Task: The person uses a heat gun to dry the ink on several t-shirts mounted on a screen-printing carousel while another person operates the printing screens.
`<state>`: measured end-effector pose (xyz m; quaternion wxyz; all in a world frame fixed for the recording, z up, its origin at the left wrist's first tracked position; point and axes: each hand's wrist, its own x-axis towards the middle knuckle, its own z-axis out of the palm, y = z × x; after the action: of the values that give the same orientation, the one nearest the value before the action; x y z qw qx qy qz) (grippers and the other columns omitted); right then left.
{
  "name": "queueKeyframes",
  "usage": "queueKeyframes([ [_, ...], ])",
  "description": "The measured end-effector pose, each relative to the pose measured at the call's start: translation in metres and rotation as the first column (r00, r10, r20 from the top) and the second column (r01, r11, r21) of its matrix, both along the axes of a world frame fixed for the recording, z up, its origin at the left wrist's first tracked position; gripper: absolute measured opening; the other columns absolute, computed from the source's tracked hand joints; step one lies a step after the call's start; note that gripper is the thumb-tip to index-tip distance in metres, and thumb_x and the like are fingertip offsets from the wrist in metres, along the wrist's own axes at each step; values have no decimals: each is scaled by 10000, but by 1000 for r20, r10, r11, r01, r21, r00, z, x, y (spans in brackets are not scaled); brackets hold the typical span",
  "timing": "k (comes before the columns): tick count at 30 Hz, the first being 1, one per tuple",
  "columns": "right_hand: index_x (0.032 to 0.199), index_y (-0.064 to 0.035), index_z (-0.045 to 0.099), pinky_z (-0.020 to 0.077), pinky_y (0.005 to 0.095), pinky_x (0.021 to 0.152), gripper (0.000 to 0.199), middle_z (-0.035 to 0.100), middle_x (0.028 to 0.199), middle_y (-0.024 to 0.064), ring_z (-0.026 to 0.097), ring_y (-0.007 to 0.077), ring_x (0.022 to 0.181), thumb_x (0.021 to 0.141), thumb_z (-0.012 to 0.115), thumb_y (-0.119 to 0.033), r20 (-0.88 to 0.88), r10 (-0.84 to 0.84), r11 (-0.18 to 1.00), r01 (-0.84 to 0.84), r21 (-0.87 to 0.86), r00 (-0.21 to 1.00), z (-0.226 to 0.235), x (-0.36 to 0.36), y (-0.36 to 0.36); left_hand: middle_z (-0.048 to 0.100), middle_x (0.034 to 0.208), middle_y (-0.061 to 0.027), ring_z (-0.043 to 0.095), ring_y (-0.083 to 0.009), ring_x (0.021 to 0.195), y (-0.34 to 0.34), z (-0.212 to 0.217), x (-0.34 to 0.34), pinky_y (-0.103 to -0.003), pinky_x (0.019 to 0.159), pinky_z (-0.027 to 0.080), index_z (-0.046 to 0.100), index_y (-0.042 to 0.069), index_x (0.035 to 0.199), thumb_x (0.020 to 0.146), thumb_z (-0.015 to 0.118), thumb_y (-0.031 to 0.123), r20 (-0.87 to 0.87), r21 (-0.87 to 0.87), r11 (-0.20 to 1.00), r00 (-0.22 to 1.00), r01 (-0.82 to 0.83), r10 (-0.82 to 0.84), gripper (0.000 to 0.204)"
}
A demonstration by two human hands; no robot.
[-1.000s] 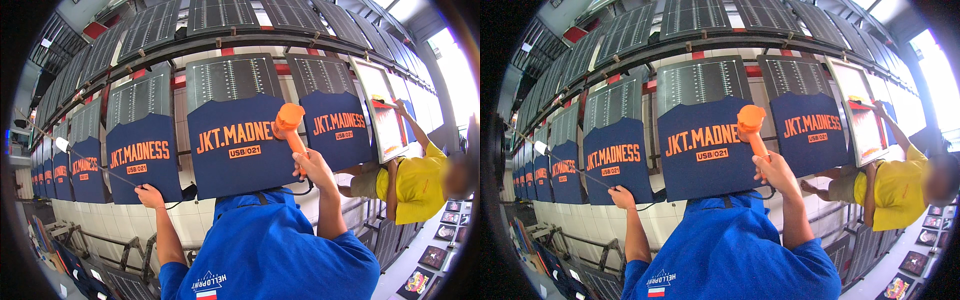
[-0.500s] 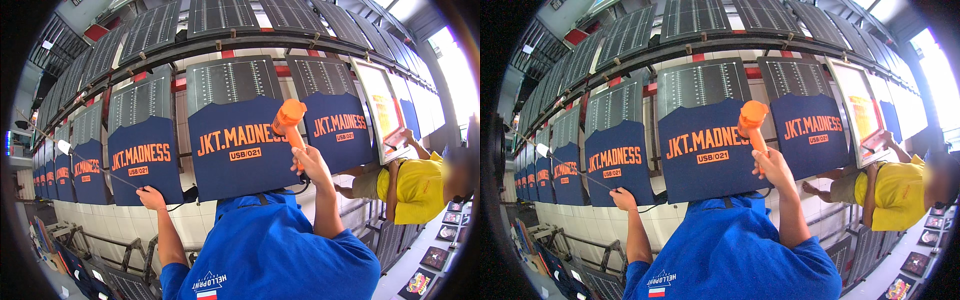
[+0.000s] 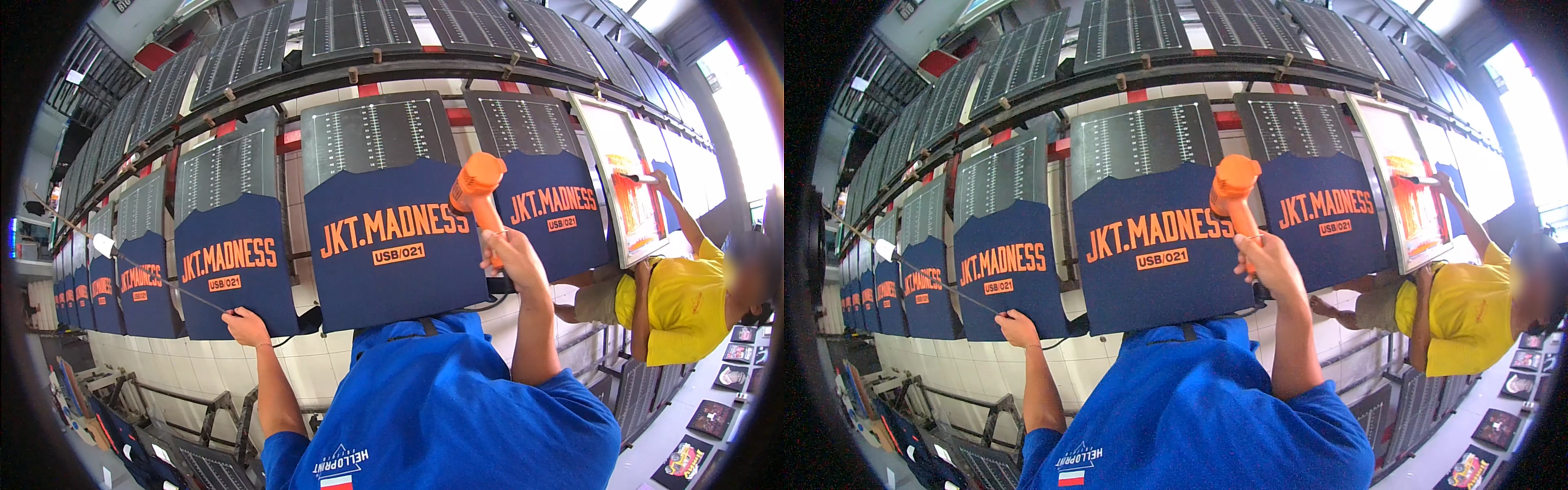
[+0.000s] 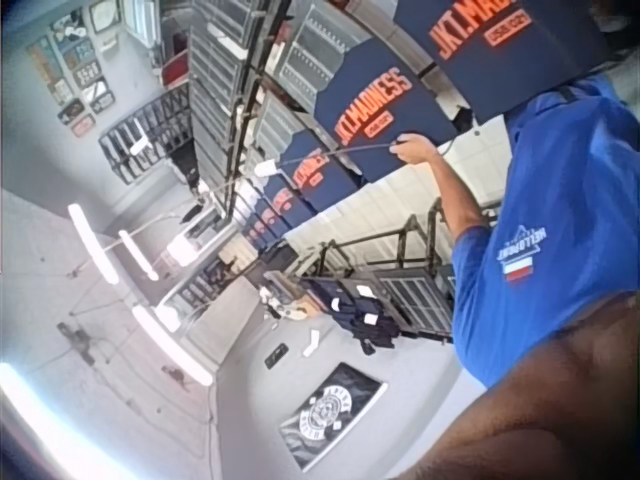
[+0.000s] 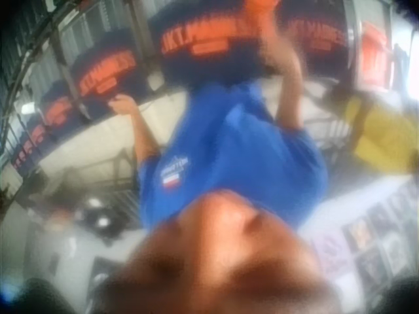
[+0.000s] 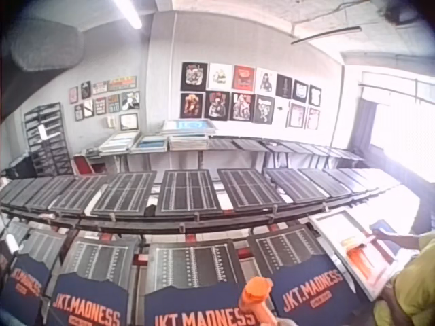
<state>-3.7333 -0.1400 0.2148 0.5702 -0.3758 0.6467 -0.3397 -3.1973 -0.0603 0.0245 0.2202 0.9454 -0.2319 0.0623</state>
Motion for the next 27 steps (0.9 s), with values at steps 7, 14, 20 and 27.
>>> queueKeyframes([
  [7, 971, -10, 590, 483, 218, 472, 324, 588, 723, 12, 624, 98, 587, 972, 627, -333, -26, -64, 998, 63, -29, 998, -5, -7, 3, 680, 946, -208, 657, -419, 867, -2, 1, -2, -533, 741, 501, 567, 34, 1063, 942, 501, 255, 6, -14, 1000, 1000, 16, -16, 260],
  [14, 997, 7, 595, 480, 218, 469, 339, 586, 724, 11, 622, 98, 589, 972, 623, -330, 28, -19, 998, 21, -56, 999, -3, -5, 4, 676, 929, -203, 654, -419, 853, 1, -5, 4, -537, 727, 498, 561, 38, 1062, 947, 502, 255, 34, -34, 999, 999, 27, -26, 252],
  [20, 984, 3, 591, 478, 212, 466, 331, 584, 725, 12, 623, 96, 588, 971, 619, -326, -34, -28, 999, 27, -22, 999, 9, -8, 19, 677, 938, -204, 655, -419, 858, 1, -3, 0, -531, 721, 499, 559, 33, 1058, 949, 503, 235, 19, -21, 999, 999, 36, -35, 237],
  [27, 990, 3, 588, 480, 211, 478, 316, 582, 728, 8, 628, 93, 595, 973, 607, -312, -27, -30, 999, 30, 14, 999, 15, -13, 36, 678, 944, -202, 656, -418, 859, 2, -3, 2, -533, 720, 500, 556, 40, 1057, 952, 499, 245, 19, -7, 999, 999, 31, -31, 237],
])
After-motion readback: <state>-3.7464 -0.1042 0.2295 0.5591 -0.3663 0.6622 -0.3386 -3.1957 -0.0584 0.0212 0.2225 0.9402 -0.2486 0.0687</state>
